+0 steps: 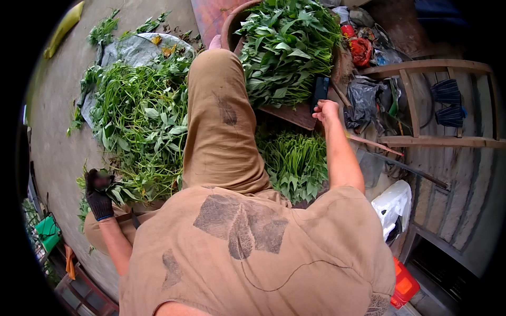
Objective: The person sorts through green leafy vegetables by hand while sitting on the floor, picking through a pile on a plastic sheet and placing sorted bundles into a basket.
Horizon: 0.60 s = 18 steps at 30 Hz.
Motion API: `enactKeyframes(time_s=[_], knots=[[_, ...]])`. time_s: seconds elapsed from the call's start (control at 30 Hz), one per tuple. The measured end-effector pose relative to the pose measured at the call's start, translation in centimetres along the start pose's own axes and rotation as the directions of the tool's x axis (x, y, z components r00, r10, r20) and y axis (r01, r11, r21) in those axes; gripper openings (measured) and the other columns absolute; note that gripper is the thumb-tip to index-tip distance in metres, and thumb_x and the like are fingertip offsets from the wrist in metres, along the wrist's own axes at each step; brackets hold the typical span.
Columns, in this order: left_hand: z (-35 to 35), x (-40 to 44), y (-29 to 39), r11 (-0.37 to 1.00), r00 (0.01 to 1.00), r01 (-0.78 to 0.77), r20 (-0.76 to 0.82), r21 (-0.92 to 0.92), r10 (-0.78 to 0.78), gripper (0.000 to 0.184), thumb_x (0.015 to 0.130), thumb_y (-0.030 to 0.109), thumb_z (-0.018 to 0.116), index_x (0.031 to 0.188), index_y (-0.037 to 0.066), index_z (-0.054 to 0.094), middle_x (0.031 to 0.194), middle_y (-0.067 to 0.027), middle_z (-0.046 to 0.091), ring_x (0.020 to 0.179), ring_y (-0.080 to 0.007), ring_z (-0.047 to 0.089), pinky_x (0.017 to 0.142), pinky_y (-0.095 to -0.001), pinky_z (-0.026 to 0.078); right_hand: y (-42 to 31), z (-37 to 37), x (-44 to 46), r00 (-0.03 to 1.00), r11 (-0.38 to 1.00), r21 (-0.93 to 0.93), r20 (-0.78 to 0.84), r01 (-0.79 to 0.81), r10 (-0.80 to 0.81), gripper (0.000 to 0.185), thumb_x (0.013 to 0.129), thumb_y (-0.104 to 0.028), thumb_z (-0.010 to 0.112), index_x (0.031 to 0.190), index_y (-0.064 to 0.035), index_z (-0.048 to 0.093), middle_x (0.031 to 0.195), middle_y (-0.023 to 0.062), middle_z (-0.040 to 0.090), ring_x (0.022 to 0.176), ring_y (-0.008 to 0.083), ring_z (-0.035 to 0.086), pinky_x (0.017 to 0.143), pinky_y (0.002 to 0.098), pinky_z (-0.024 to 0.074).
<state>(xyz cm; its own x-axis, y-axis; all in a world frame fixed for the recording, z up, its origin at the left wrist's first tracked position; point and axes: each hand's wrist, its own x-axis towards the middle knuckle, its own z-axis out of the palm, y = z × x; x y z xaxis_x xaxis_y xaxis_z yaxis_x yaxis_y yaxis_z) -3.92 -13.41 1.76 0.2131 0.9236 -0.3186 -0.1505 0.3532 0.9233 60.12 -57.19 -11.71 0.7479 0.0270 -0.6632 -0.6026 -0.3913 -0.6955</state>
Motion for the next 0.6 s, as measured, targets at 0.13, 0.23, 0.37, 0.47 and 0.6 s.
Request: enactKeyframes(time_s=[0.13, 0.23, 0.37, 0.47, 0.6], knots=[[-0.2, 0.6, 1.0, 1.0, 1.0, 0.004, -0.02, -0.012, -0.004, 0.027, 0.096, 0.031, 0.056, 0.098, 0.006, 0.066, 0.087, -0.0029, 0.064, 0.073, -0.0175, 0.059, 0.072, -0.0347, 0.051, -3.1, 5.1, -6.1, 0.908, 0.904, 0.09, -0.015, 0.419, -0.419, 0.017, 0.091, -0.008, 0.058, 0.105, 0.0015, 0.063, 0.073, 0.0077, 0.064, 0.051, 0.0162, 0.06, 0.042, 0.0222, 0.045], [6.4, -2.1, 4.4, 0.999, 0.991, -0.027, 0.131, 0.026, 0.024, 0.025, 0.097, 0.029, 0.055, 0.094, 0.007, 0.065, 0.087, -0.0039, 0.065, 0.074, -0.0167, 0.06, 0.071, -0.0318, 0.049, -8.2, 11.6, -16.8, 0.718, 0.693, 0.327, 0.06, 0.642, -0.694, 0.015, 0.091, -0.005, 0.057, 0.103, -0.0002, 0.065, 0.074, 0.0039, 0.064, 0.061, 0.0103, 0.06, 0.055, 0.0206, 0.0483], [12.9, -2.6, 6.4, 0.996, 0.935, -0.09, 0.346, 0.021, 0.077, 0.027, 0.098, 0.027, 0.052, 0.096, 0.003, 0.065, 0.097, -0.0082, 0.067, 0.089, -0.0171, 0.062, 0.085, -0.029, 0.046, -10.7, 20.3, -30.2, 0.201, 0.337, 0.496, 0.307, 0.8, -0.93, 0.018, 0.089, 0.0, 0.058, 0.106, 0.0003, 0.065, 0.083, 0.0019, 0.066, 0.072, 0.0076, 0.06, 0.067, 0.021, 0.0491], [21.3, -6.4, 8.4, 0.92, 0.872, -0.34, 0.431, 0.197, 0.23, 0.035, 0.1, 0.024, 0.048, 0.117, -0.004, 0.061, 0.114, -0.0123, 0.065, 0.103, -0.0189, 0.061, 0.093, -0.0312, 0.044, -9.9, 26.5, -37.0, -0.185, -0.008, 0.488, 0.317, 0.873, -0.93, 0.058, 0.075, -0.028, 0.079, 0.121, 0.0, 0.057, 0.101, 0.0145, 0.063, 0.092, 0.0259, 0.063, 0.079, 0.0365, 0.0492], [24.8, -8.1, 10.8, 0.98, 0.815, -0.175, 0.545, -0.093, 0.197, 0.041, 0.1, 0.02, 0.043, 0.133, -0.004, 0.048, 0.131, -0.0137, 0.055, 0.117, -0.0208, 0.054, 0.104, -0.0346, 0.039, -10.9, 29.1, -41.0, -0.252, -0.111, 0.536, 0.197, 0.837, -0.947, 0.082, 0.063, -0.033, 0.084, 0.129, -0.0009, 0.047, 0.11, 0.0164, 0.061, 0.104, 0.0328, 0.058, 0.094, 0.0422, 0.039]])
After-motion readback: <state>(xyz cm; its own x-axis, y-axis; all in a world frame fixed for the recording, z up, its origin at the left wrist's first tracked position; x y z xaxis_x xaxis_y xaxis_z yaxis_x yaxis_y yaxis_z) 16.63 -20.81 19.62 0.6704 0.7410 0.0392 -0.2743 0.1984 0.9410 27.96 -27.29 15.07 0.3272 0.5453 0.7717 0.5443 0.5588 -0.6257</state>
